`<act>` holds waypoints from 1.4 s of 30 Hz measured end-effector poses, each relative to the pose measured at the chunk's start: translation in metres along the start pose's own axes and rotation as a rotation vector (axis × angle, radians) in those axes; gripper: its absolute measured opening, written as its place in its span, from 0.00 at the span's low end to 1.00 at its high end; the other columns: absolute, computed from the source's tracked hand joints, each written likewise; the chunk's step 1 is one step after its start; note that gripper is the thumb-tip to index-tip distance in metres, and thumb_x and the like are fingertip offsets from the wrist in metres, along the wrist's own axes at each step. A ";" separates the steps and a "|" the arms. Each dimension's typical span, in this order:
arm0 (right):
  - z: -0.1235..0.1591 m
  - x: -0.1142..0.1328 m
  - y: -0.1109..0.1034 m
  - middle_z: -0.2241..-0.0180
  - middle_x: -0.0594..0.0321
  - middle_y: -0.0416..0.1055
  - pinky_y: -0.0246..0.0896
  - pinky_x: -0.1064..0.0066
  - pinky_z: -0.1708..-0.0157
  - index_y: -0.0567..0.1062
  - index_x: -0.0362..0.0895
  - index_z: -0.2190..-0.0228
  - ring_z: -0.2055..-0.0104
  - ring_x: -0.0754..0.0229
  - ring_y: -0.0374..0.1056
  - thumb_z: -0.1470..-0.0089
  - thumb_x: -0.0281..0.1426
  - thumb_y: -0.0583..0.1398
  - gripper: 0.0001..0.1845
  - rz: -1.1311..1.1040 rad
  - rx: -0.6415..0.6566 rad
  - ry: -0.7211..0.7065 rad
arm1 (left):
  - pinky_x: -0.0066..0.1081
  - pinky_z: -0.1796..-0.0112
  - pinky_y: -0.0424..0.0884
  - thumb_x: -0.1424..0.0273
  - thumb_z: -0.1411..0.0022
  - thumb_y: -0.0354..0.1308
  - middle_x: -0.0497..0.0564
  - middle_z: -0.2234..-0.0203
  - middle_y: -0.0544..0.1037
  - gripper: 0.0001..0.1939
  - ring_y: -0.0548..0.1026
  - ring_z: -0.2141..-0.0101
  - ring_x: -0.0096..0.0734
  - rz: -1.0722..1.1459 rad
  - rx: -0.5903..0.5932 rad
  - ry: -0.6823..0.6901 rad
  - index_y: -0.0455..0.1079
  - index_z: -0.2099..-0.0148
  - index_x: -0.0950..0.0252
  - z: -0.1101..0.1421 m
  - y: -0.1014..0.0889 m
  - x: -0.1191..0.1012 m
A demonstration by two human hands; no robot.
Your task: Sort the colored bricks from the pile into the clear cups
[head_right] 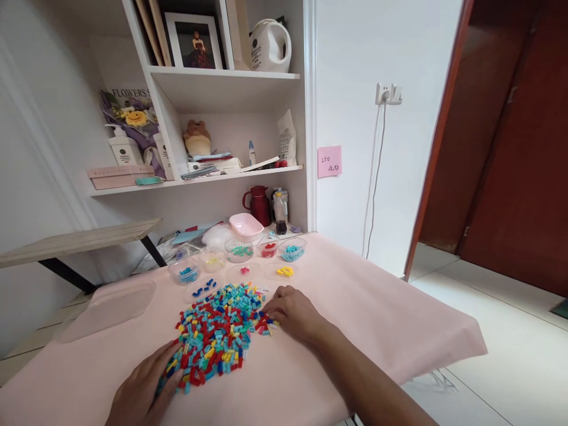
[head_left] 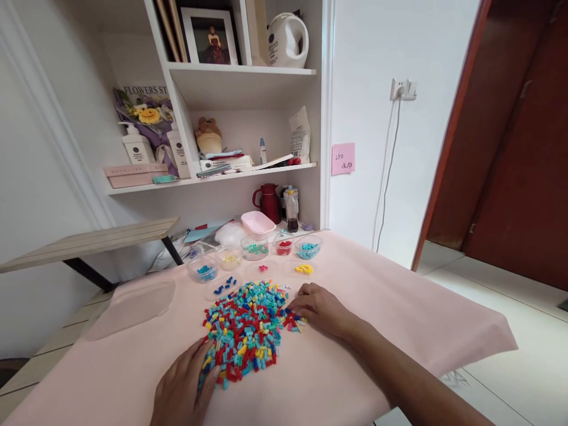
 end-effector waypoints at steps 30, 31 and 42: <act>0.000 -0.011 -0.004 0.61 0.59 0.73 0.58 0.70 0.62 0.78 0.49 0.61 0.61 0.59 0.69 0.46 0.27 0.57 0.13 -0.012 -0.082 0.261 | 0.46 0.46 0.65 0.55 0.39 0.45 0.50 0.45 0.73 0.25 0.69 0.44 0.40 -0.041 0.005 0.013 0.70 0.45 0.54 -0.001 0.004 0.007; 0.000 -0.012 -0.003 0.60 0.59 0.73 0.58 0.70 0.62 0.78 0.49 0.60 0.62 0.59 0.69 0.47 0.27 0.57 0.14 -0.007 -0.077 0.261 | 0.46 0.46 0.66 0.55 0.40 0.45 0.50 0.45 0.73 0.25 0.69 0.44 0.40 -0.041 0.004 0.016 0.71 0.45 0.54 -0.002 0.006 0.009; -0.002 -0.011 -0.002 0.61 0.61 0.73 0.57 0.71 0.62 0.78 0.48 0.66 0.60 0.59 0.68 0.50 0.26 0.59 0.11 -0.016 -0.072 0.276 | 0.45 0.47 0.66 0.54 0.42 0.43 0.50 0.45 0.73 0.28 0.70 0.45 0.39 -0.043 0.013 -0.015 0.72 0.46 0.57 -0.003 0.005 0.005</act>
Point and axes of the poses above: each hand's wrist, its own z-axis away from the middle knuckle, its own y-axis out of the palm, x = y × z, the point moved 2 cm from there along -z, towards the middle knuckle
